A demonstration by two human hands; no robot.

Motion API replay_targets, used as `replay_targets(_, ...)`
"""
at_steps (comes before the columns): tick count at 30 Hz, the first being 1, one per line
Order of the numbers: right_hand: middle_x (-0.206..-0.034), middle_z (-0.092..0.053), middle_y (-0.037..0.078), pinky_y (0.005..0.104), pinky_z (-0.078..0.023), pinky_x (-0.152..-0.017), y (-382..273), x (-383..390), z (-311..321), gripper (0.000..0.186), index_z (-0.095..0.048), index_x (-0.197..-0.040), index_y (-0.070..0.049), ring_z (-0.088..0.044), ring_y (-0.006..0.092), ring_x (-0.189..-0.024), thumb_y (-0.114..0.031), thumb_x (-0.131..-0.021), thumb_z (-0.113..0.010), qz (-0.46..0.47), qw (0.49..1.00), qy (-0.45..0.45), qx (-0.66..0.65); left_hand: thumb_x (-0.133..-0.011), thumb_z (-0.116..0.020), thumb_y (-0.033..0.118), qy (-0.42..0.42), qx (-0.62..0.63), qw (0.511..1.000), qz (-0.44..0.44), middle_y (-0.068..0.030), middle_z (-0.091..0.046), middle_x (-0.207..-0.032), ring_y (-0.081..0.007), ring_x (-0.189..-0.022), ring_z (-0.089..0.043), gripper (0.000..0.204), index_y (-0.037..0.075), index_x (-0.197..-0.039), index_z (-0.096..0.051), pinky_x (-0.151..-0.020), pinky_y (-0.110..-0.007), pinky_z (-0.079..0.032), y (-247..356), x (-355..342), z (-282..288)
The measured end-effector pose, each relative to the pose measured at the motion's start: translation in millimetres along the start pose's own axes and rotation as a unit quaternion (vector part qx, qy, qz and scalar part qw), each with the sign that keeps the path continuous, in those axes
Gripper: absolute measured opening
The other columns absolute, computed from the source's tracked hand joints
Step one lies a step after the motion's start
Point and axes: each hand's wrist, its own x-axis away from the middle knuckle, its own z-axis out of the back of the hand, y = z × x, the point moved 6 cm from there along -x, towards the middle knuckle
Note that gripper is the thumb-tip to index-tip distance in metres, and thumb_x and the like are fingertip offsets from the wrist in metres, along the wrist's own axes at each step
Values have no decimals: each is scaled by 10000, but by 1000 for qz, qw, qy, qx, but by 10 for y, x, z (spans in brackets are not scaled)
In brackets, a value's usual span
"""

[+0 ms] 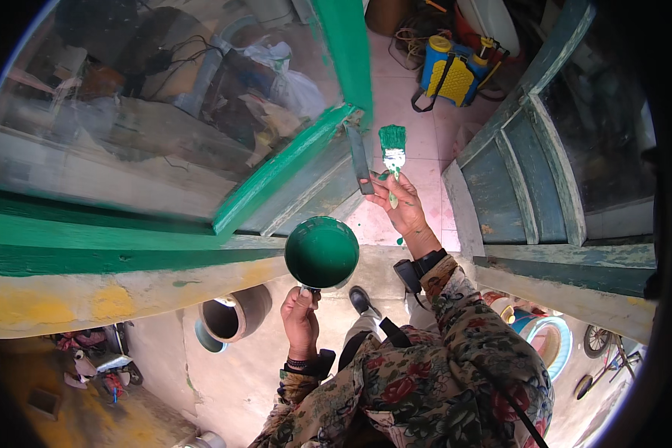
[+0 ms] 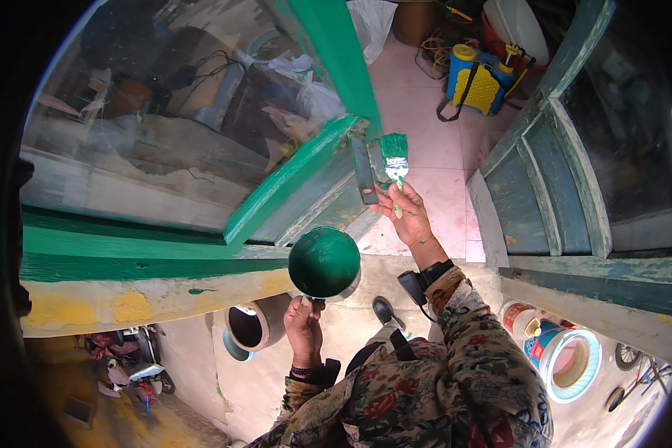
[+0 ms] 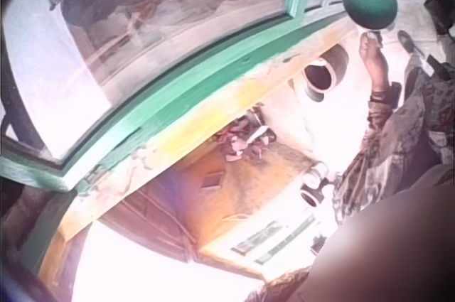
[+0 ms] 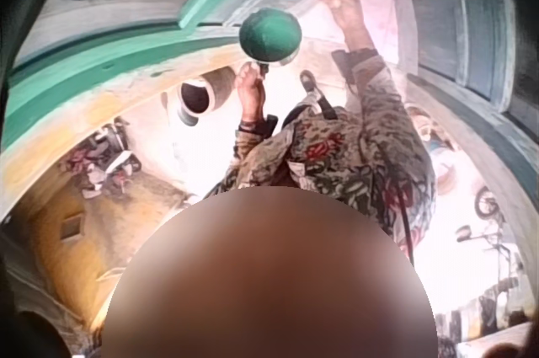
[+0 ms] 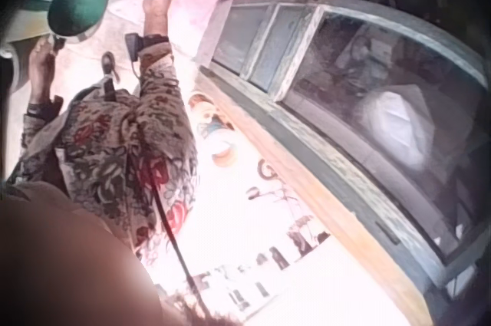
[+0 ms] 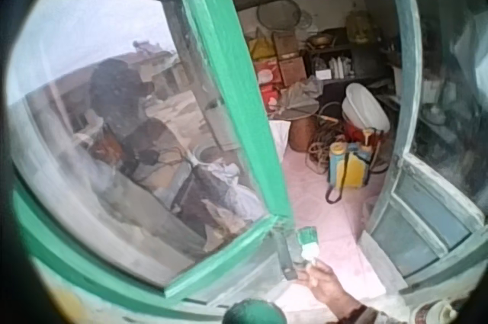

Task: The person paints a green window frame using a paintbrush and a small metal cup of green paint. They repeatedly dip the brush into the cup and apply paint to the frame's edges and corners, working methodically along the vertical and horizontal sections.

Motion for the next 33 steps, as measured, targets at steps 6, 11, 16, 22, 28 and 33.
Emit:
replay_targets(6,-1076,-663,71,319,-557,-787,-441,-32,146,180,-642,-1082,-68,-653,197,-985,-166,-932,-619,14,998,43,41,-914,-614,193,3,12,1000,3,-9,-497,-670,-118,-696,-447,286,79,-683,-487,-712,-263,-354,-142,-129,-197)
replay_targets(11,-1019,-676,84,288,-545,-801,-704,-159,101,207,-642,-1075,-33,-662,214,-994,-178,-928,-630,43,994,52,90,-909,-615,177,11,26,1000,2,-15,-506,-672,-121,-696,-458,274,76,-686,-492,-717,-262,-361,-205,-126,-310)
replay_targets(16,-1003,-674,96,288,-544,-814,-841,-155,-107,241,-636,-1065,10,-668,222,-976,-185,-923,-642,75,989,30,122,-907,-619,168,19,32,999,1,-17,-509,-673,-122,-697,-462,260,74,-696,-497,-718,-264,-364,-245,-91,-360)
replay_targets(22,-982,-669,97,288,-552,-806,-878,-183,-169,240,-639,-1037,21,-674,225,-949,-185,-915,-657,84,980,79,160,-925,-595,182,26,25,999,-13,-21,-498,-662,-135,-700,-464,272,77,-695,-495,-760,-288,-378,-213,-97,-396)
replay_targets(28,-968,-660,77,289,-559,-795,-757,-137,-154,220,-638,-1033,22,-667,216,-958,-155,-905,-668,91,984,90,127,-936,-581,184,32,33,999,-25,-22,-480,-651,-142,-698,-456,286,80,-690,-481,-786,-300,-388,-211,-159,-433)
replay_targets(33,-972,-644,47,270,-563,-783,-778,-73,-248,226,-633,-1055,27,-658,196,-957,-110,-884,-688,152,970,49,183,-908,-624,187,37,48,998,-23,-13,-507,-668,-123,-710,-468,265,80,-699,-501,-732,-261,-366,-277,-182,-408)
